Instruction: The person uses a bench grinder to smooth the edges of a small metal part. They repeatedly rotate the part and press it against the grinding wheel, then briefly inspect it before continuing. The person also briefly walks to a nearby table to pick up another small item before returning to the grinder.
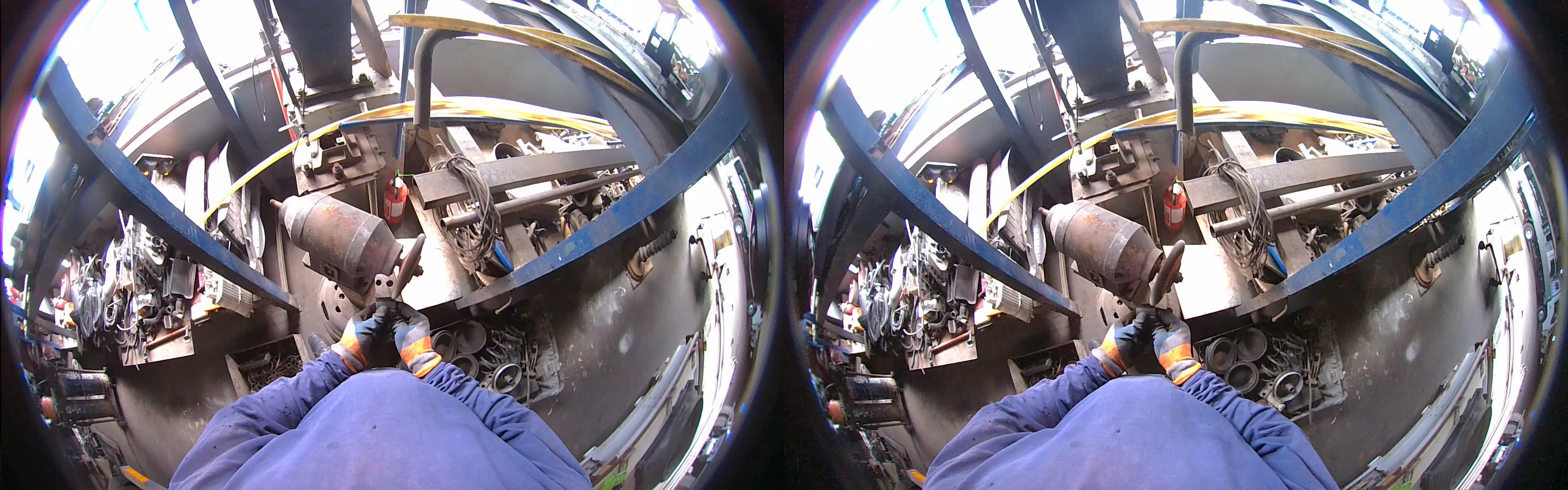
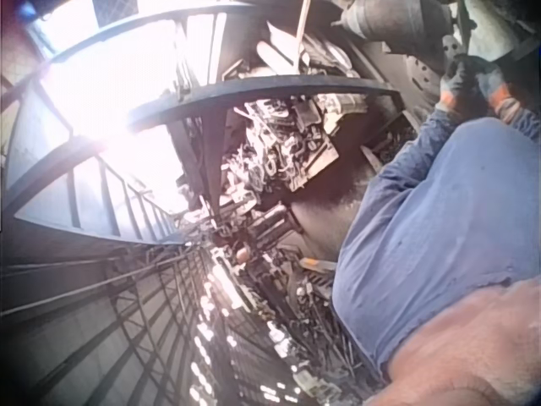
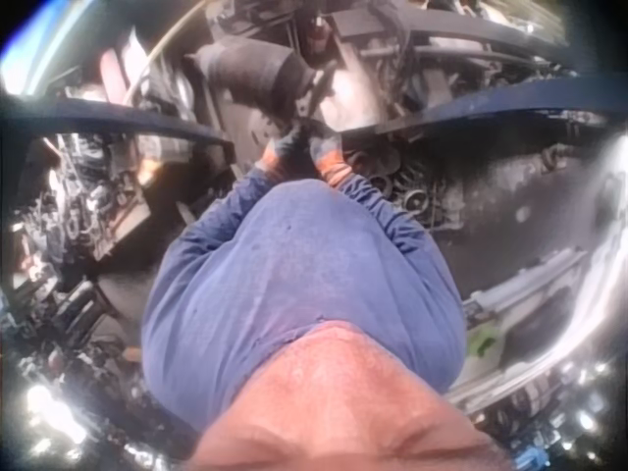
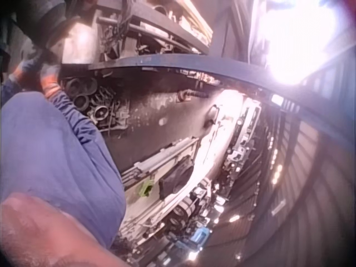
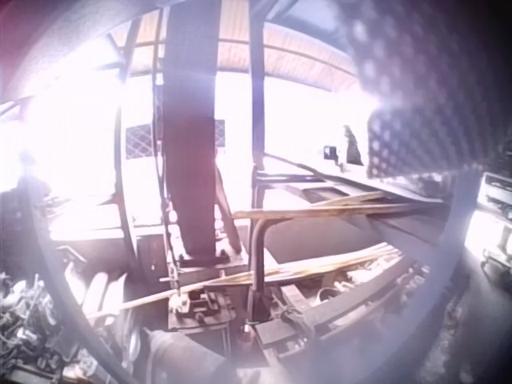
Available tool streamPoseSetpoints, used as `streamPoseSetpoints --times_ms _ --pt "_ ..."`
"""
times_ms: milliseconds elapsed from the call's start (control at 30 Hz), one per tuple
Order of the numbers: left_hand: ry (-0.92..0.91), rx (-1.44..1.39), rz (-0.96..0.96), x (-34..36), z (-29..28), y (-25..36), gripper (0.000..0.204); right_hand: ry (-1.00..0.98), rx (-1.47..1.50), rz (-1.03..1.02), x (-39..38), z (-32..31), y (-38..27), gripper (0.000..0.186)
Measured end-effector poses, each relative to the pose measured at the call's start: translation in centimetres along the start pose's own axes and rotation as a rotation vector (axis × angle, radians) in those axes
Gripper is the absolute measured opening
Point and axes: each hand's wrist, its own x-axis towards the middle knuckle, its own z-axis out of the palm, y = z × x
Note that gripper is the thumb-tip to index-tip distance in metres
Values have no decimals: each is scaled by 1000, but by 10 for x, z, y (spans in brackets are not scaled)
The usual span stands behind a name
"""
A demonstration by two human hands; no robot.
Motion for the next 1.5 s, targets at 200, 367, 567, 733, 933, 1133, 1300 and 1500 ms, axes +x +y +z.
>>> streamPoseSetpoints --times_ms 200,367,567,733,933,1133,1300,1500 --pt "-32 -21 -47 2 11 0 28 42 -74 -36 0 -8 6 25" --pt "-69 112 2 -3 31 2 28 58 -57 17 -6 -20 -13 20" --pt "-208 104 21 3 24 -6 31 11 11 290 -9 -31 -29 25" --pt "-106 108 -132 -23 44 27 32 58 131 342 -5 -18 -29 23" --pt "88 213 37 -17 28 15 35 28 59 246 7 -9 9 20" --pt "61 225 -22 -19 28 21 25 20 12 378 2 -7 -23 19" --pt "-73 329 100 -25 51 26 31 28 -5 51 -7 -17 -22 20" --pt "-208 355 69 -20 31 11 38 -83 -78 -163 -23 -30 -27 31"
